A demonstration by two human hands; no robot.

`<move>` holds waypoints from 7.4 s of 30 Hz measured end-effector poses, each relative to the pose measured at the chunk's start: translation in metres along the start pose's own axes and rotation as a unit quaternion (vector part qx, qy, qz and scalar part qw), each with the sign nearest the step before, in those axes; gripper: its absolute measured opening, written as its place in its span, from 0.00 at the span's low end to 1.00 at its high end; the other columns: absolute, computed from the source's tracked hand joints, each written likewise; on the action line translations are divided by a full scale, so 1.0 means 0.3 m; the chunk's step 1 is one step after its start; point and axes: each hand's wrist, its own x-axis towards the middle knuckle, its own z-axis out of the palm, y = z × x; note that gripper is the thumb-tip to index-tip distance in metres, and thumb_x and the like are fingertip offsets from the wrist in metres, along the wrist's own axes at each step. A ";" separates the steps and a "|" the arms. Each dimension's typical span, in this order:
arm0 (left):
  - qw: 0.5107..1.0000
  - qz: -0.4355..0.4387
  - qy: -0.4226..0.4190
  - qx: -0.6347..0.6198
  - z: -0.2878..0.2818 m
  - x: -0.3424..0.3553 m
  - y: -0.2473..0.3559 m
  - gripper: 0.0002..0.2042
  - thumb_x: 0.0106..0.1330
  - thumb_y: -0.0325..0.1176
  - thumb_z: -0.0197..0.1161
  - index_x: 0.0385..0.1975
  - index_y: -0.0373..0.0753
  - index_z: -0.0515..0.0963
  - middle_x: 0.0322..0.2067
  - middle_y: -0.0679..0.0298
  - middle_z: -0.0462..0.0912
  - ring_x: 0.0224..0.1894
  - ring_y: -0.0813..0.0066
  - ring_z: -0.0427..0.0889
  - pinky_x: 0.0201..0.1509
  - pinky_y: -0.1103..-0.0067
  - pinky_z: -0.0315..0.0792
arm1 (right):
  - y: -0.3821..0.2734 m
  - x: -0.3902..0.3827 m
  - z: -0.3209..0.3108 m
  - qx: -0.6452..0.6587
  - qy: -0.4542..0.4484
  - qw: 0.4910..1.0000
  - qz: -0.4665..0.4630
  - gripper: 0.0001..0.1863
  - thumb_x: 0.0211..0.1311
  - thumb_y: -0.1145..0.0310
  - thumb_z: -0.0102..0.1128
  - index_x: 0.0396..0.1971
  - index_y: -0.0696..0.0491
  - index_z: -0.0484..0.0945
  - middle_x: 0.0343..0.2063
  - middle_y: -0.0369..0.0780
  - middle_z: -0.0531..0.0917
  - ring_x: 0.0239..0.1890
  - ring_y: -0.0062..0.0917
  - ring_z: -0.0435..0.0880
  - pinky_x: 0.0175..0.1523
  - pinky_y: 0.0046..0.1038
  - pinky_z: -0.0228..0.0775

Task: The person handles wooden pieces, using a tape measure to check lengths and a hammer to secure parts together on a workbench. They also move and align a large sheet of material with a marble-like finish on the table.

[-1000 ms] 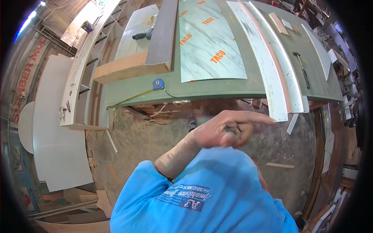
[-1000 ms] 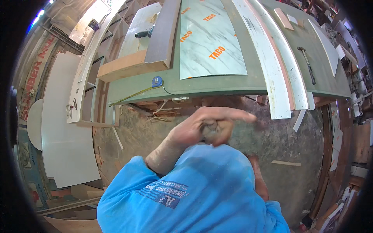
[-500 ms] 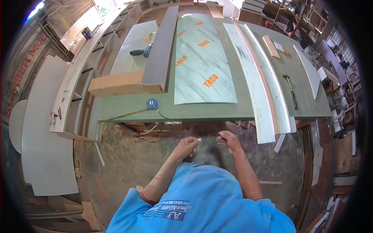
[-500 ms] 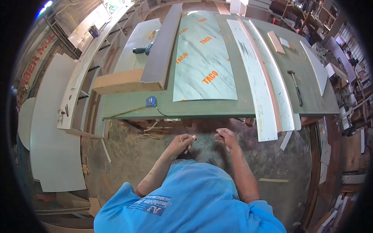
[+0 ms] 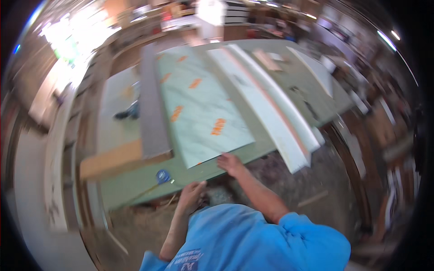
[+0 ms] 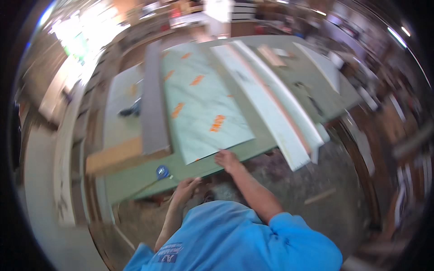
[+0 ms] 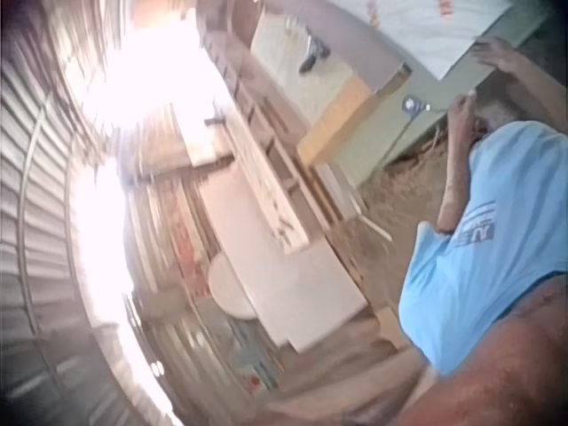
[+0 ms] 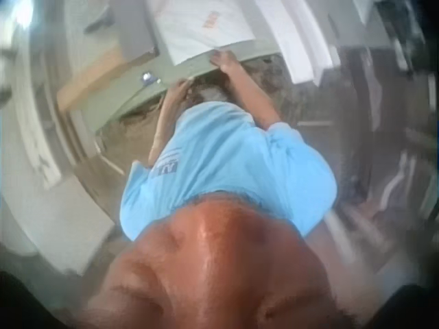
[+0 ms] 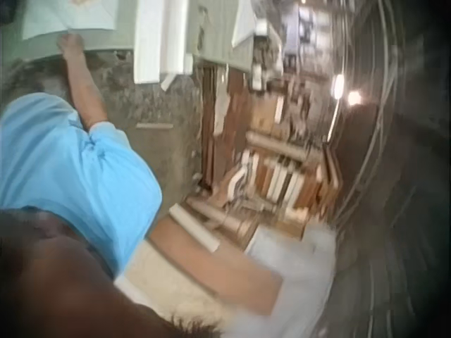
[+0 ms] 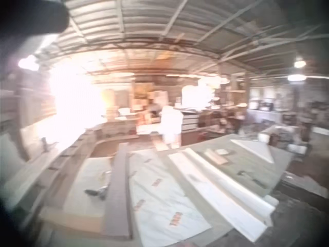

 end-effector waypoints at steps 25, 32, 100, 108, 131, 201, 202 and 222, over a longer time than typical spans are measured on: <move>0.994 -0.086 -0.054 -0.031 -0.019 0.347 -0.066 0.19 0.69 0.51 0.57 0.40 0.38 0.74 0.26 0.62 0.77 0.25 0.72 0.79 0.26 0.79 0.77 | 0.008 -0.900 -0.581 -0.103 0.206 0.961 -0.157 0.15 0.63 0.67 0.64 0.46 0.59 0.78 0.34 0.39 0.82 0.30 0.25 0.83 0.32 0.26 0.80; 0.965 -0.195 -0.146 -0.096 0.134 0.381 -0.300 0.25 0.67 0.59 0.56 0.49 0.41 0.72 0.38 0.59 0.75 0.40 0.64 0.78 0.48 0.61 0.76 | 0.158 -1.264 -0.859 -0.107 0.162 0.970 -0.146 0.16 0.64 0.66 0.64 0.47 0.57 0.76 0.35 0.36 0.81 0.32 0.21 0.82 0.33 0.24 0.79; 0.957 -0.062 -0.151 -0.241 0.657 0.200 -0.472 0.08 0.69 0.34 0.60 0.42 0.40 0.72 0.35 0.67 0.78 0.32 0.76 0.79 0.34 0.76 0.78 | 0.652 -2.442 -1.407 0.010 0.348 0.828 -0.440 0.28 0.67 0.68 0.54 0.64 0.60 0.61 0.58 0.46 0.72 0.59 0.38 0.72 0.67 0.41 0.61; 0.995 -0.070 0.048 -0.052 0.676 0.270 -0.522 0.13 0.59 0.36 0.72 0.29 0.34 0.76 0.20 0.63 0.76 0.19 0.76 0.73 0.16 0.74 0.64 | 0.962 -2.229 -1.641 0.129 0.427 0.815 -0.370 0.19 0.66 0.64 0.56 0.50 0.61 0.75 0.45 0.41 0.79 0.51 0.25 0.75 0.62 0.27 0.61; 0.969 0.005 0.129 0.210 0.804 0.285 -0.256 0.22 0.51 0.47 0.72 0.27 0.29 0.80 0.32 0.49 0.85 0.35 0.61 0.86 0.38 0.69 0.78 | 0.978 -2.127 -1.374 0.035 0.455 0.841 -0.290 0.27 0.63 0.73 0.55 0.62 0.64 0.63 0.54 0.45 0.74 0.56 0.31 0.74 0.62 0.33 0.65; 0.933 -0.004 0.235 0.273 0.271 1.442 0.286 0.26 0.47 0.49 0.74 0.29 0.27 0.81 0.31 0.44 0.84 0.37 0.52 0.85 0.42 0.64 0.76 | 0.340 -1.187 -0.758 0.062 0.552 0.813 -0.175 0.40 0.62 0.64 0.64 0.65 0.69 0.55 0.66 0.51 0.60 0.70 0.31 0.54 0.73 0.30 0.38; 0.934 -0.002 0.223 0.280 0.292 1.460 0.322 0.26 0.47 0.49 0.74 0.29 0.27 0.81 0.31 0.44 0.84 0.37 0.52 0.85 0.42 0.64 0.76 | 0.342 -1.154 -0.726 0.071 0.565 0.800 -0.190 0.38 0.62 0.64 0.64 0.64 0.69 0.57 0.65 0.51 0.62 0.69 0.30 0.56 0.73 0.30 0.39; 0.825 -0.024 0.221 0.520 0.027 1.950 0.723 0.36 0.57 0.68 0.57 0.45 0.36 0.81 0.47 0.52 0.83 0.53 0.58 0.82 0.53 0.66 0.76 | 0.055 -0.544 -0.457 -0.419 0.567 0.707 -0.054 0.23 0.67 0.54 0.56 0.37 0.64 0.81 0.36 0.57 0.80 0.43 0.42 0.80 0.50 0.36 0.70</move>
